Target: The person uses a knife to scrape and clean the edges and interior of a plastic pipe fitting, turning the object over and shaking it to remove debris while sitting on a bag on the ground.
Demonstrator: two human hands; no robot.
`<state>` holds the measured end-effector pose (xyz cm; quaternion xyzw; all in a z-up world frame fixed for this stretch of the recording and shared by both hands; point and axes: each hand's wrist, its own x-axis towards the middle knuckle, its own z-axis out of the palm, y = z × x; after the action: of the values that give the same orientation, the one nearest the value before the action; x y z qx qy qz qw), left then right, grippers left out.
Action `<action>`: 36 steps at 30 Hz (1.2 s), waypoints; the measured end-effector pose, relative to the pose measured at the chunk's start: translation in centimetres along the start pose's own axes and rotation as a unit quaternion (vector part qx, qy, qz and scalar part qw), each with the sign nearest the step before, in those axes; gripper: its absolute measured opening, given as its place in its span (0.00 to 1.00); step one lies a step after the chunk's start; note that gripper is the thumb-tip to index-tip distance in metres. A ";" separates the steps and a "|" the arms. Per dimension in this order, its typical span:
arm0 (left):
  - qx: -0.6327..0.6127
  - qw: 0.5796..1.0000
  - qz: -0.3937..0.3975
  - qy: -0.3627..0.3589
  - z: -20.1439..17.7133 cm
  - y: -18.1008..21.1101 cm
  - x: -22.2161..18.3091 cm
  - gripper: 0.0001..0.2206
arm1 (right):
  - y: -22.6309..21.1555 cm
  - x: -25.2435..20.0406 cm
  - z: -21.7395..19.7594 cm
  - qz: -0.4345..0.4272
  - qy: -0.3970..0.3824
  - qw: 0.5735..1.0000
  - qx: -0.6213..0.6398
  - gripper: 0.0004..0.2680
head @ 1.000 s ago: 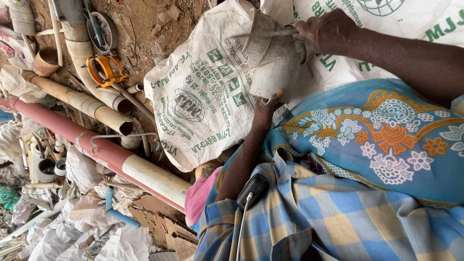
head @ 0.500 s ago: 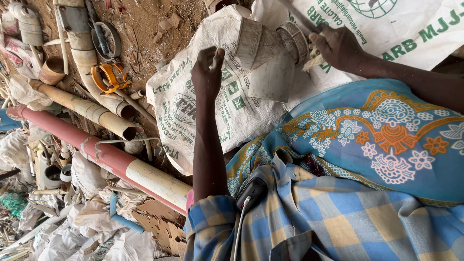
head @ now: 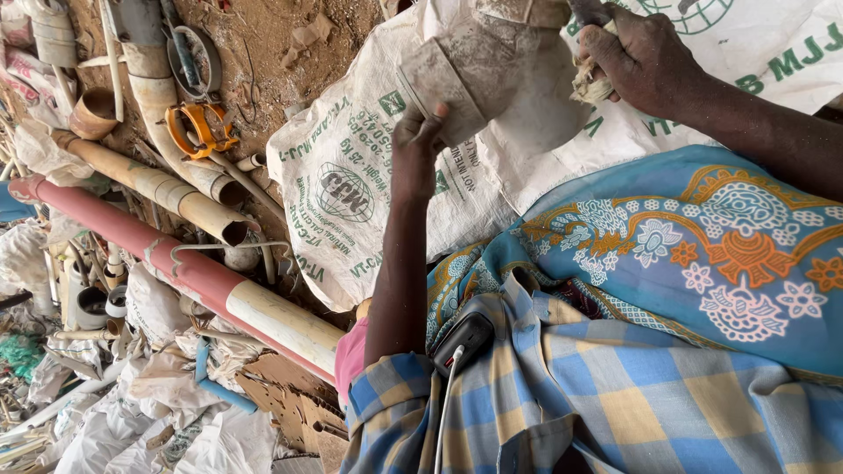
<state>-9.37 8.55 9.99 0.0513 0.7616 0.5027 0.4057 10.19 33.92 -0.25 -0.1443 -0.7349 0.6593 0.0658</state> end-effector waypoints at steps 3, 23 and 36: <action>-0.185 0.982 -0.024 0.001 4.0 -4.8 -2.1 0.20 | -2.0 1.6 0.7 -0.045 -0.063 0.977 -0.200 0.15; -0.353 0.924 -0.110 0.092 4.3 -15.6 -0.8 0.21 | 4.6 -2.5 4.6 -0.090 -0.229 0.811 -0.532 0.13; -0.327 0.939 -0.061 0.088 7.1 -14.6 -1.2 0.23 | -0.2 -0.1 4.4 0.021 -0.236 0.868 -0.436 0.11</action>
<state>1.02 5.93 -2.31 -0.1747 0.5893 0.7011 0.3614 8.98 29.72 -0.54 -0.0142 -0.9381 0.2871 -0.1932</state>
